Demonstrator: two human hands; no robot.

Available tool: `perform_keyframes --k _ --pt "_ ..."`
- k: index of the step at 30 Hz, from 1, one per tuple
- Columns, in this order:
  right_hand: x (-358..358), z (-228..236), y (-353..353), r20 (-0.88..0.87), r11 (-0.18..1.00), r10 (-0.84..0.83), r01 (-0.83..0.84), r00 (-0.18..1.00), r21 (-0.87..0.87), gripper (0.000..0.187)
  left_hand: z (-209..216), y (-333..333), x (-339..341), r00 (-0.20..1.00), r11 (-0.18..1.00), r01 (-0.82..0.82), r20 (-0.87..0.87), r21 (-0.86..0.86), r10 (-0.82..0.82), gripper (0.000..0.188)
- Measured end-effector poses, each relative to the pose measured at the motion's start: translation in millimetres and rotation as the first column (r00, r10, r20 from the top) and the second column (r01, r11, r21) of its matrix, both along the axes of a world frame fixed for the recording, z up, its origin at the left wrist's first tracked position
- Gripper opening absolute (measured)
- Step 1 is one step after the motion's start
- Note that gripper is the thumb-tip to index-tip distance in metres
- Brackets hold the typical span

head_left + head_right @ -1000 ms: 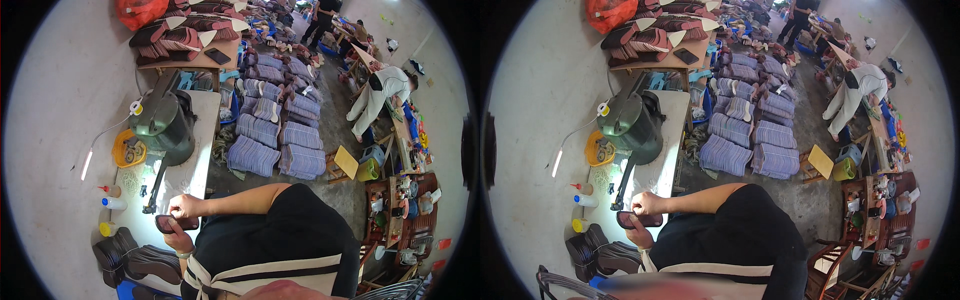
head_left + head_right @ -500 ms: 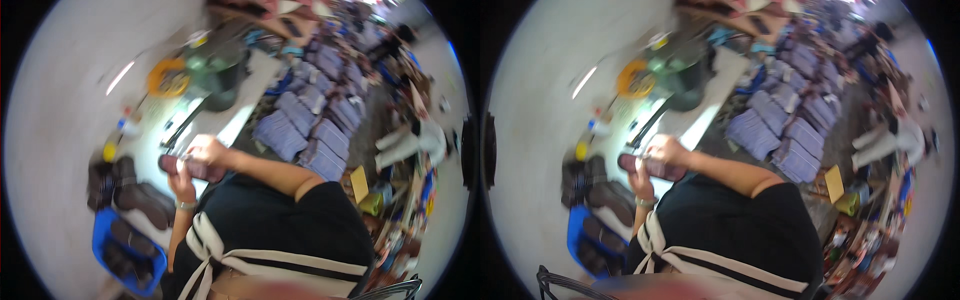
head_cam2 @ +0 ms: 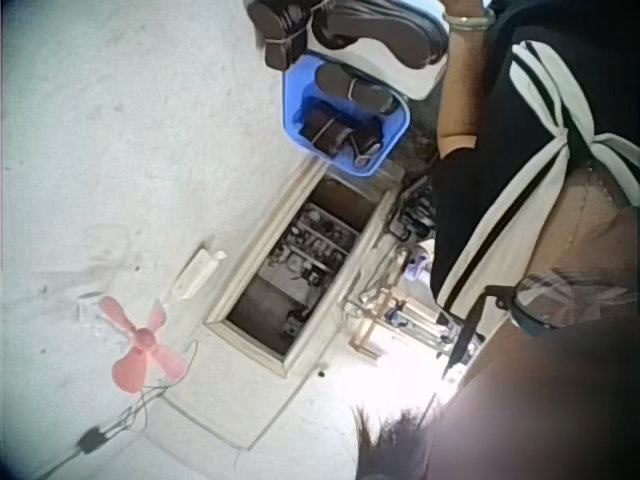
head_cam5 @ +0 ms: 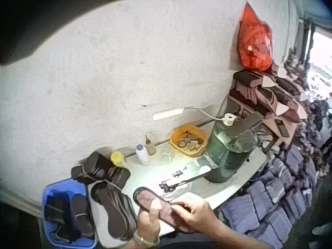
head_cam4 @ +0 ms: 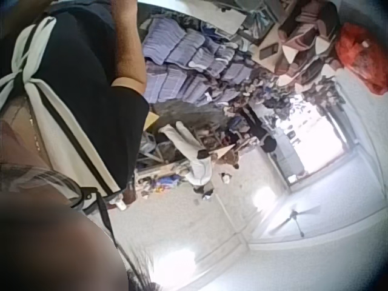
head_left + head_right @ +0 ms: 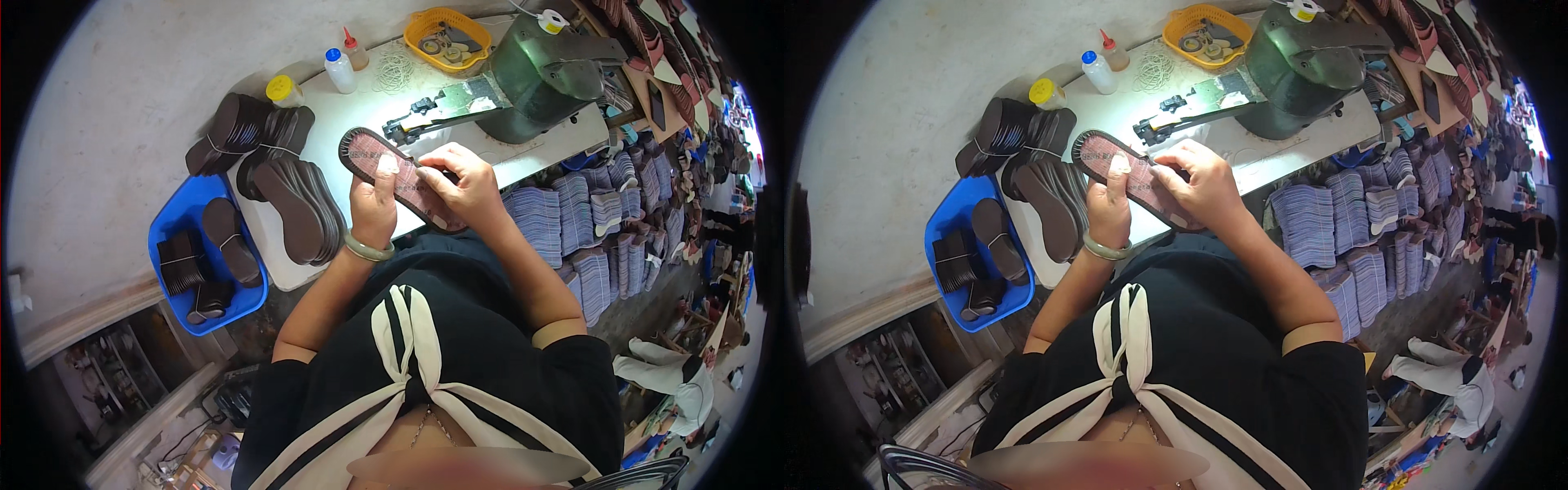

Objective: Manually aligning and stacking shoe soles and insoles at a workstation in a factory.

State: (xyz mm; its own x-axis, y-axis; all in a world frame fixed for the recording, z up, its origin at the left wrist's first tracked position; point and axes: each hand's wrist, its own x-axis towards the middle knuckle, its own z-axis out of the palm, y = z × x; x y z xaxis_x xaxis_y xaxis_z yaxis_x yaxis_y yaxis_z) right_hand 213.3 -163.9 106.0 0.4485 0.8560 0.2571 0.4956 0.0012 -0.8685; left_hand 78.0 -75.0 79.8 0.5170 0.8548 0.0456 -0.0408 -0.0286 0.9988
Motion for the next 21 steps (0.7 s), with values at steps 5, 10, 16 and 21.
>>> perform_keyframes --k 5,10,16,21 --pt "-7 -8 7 0.033 1.000 0.006 -0.005 0.999 -0.014 0.013 -7 -4 -6 0.999 0.965 -0.030 -0.033 0.262 0.040 0.026" --pt "-4 -5 10 0.042 0.994 0.065 -0.061 0.997 -0.094 0.013 -2 -3 -12 0.987 0.878 0.037 -0.157 0.476 0.044 0.027" --pt "-6 -11 10 -0.074 0.990 0.049 -0.058 0.996 -0.128 0.013 -3 -7 -12 0.970 0.833 0.079 -0.234 0.547 0.061 0.027" --pt "-11 -25 11 -0.177 0.992 -0.053 0.031 0.983 -0.122 0.014 -3 -13 -8 0.960 0.748 0.092 -0.258 0.658 0.109 0.029"
